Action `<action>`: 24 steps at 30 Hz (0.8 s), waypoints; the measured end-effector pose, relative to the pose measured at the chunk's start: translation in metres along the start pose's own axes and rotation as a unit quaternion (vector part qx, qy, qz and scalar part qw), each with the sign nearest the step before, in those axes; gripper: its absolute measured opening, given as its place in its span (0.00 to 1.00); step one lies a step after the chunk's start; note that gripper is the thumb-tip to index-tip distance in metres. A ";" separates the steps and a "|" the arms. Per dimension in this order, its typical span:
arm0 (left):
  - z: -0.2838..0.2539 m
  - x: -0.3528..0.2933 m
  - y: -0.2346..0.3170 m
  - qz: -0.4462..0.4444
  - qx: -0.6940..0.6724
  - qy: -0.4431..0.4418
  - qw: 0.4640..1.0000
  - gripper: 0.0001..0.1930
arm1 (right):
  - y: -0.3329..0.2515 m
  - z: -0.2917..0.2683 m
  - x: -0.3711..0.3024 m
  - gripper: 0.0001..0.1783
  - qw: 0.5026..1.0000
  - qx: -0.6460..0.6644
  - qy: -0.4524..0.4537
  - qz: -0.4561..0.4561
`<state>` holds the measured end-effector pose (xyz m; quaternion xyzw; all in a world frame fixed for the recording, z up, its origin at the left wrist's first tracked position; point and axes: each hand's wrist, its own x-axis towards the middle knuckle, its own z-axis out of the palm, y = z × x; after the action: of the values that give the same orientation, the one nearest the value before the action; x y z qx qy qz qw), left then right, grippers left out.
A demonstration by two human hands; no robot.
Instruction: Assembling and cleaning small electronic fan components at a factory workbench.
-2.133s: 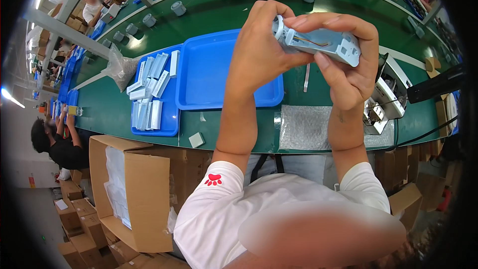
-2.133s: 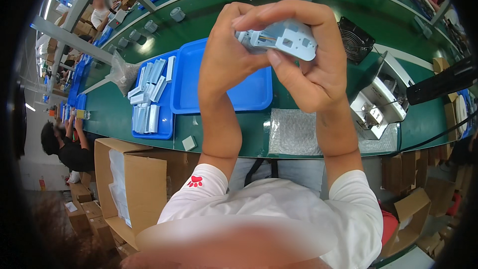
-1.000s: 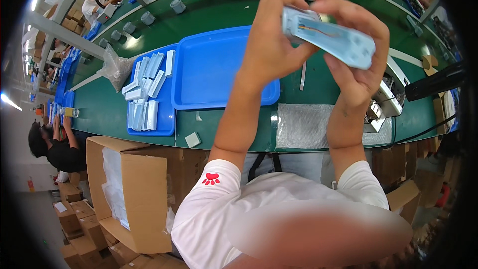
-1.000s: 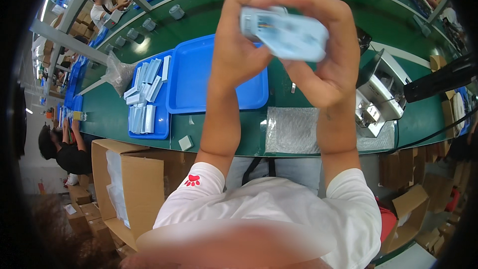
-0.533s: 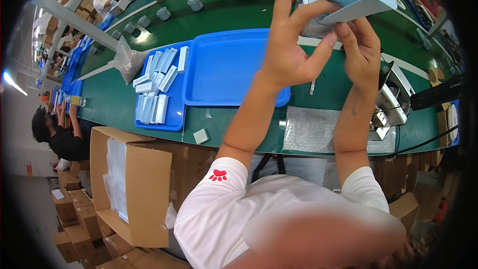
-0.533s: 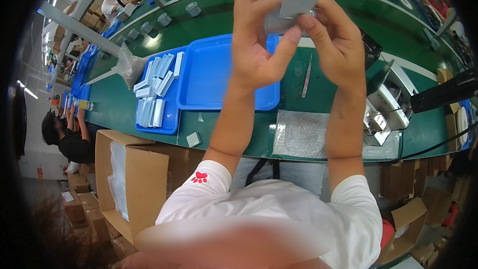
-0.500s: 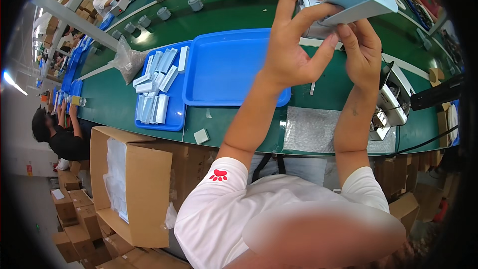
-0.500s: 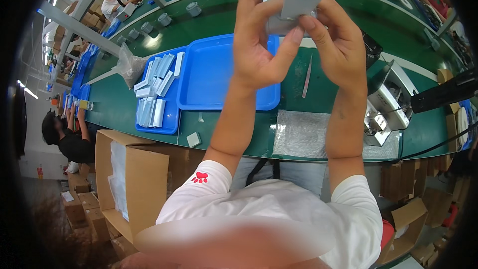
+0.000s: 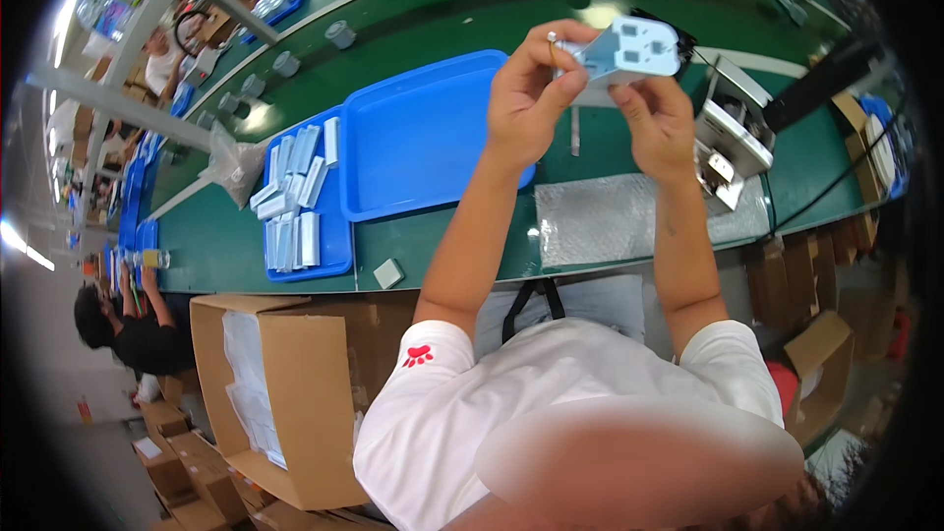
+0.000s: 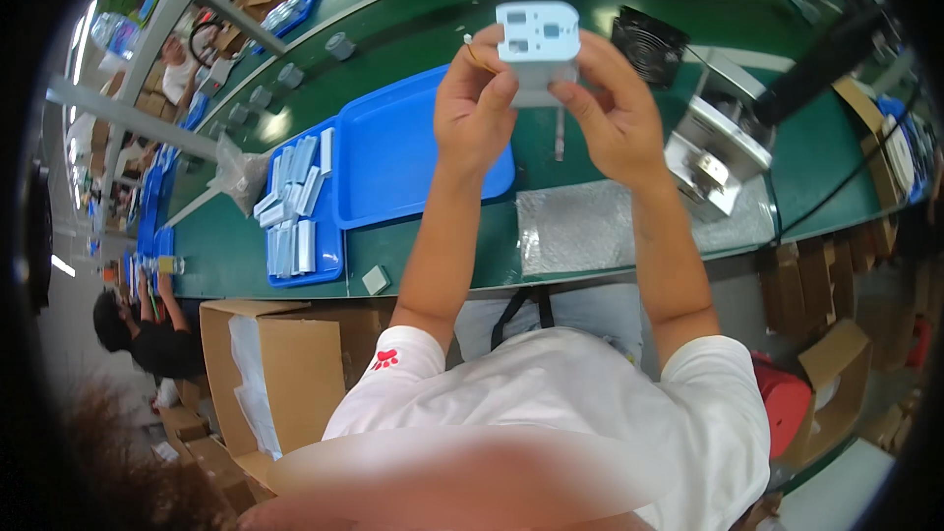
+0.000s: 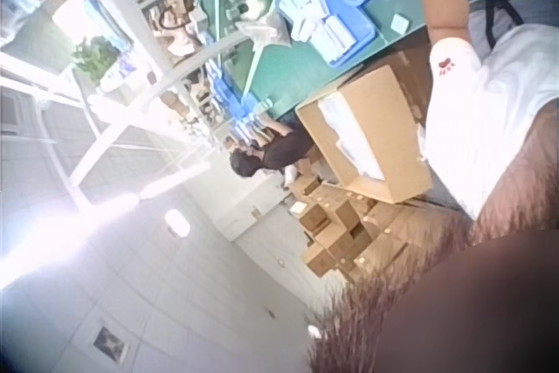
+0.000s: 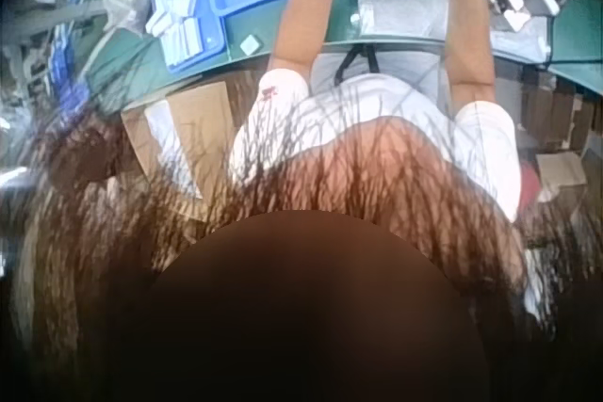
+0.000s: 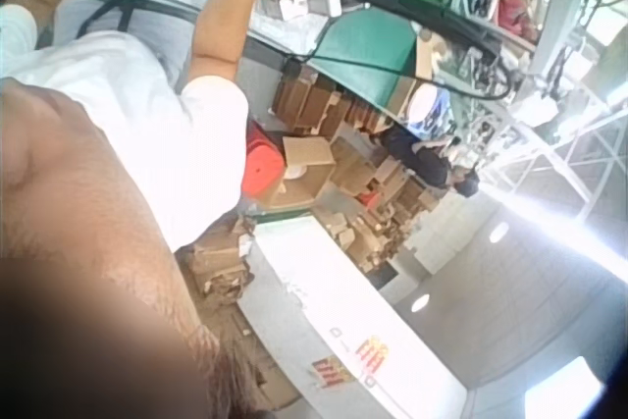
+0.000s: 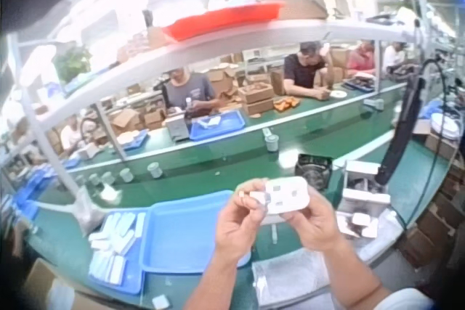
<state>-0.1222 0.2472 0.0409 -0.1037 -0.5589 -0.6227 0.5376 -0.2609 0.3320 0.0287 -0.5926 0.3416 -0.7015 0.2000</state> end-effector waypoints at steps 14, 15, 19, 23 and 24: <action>0.034 -0.155 -0.066 -0.248 0.327 0.169 0.896 0.08 | -0.069 -0.102 -0.049 0.28 0.844 -0.325 0.376 -0.203; 0.038 -0.154 -0.064 -0.221 0.373 0.131 0.892 0.09 | -0.071 -0.112 -0.029 0.27 0.836 -0.355 0.356 -0.217; 0.053 -0.147 -0.070 -0.165 0.423 0.067 0.888 0.08 | -0.064 -0.135 0.033 0.21 0.889 -0.292 0.328 -0.130; 0.055 -0.151 -0.071 -0.122 0.462 0.051 0.877 0.07 | -0.118 -0.087 0.037 0.19 0.906 -0.142 0.389 -0.083; 0.058 -0.152 -0.071 -0.119 0.455 0.055 0.881 0.07 | -0.123 -0.091 0.031 0.20 0.907 -0.165 0.367 -0.120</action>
<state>-0.1444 0.3634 -0.0910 0.2539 -0.7583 -0.3642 0.4773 -0.3399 0.4175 0.1323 -0.3540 0.4286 -0.8216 -0.1260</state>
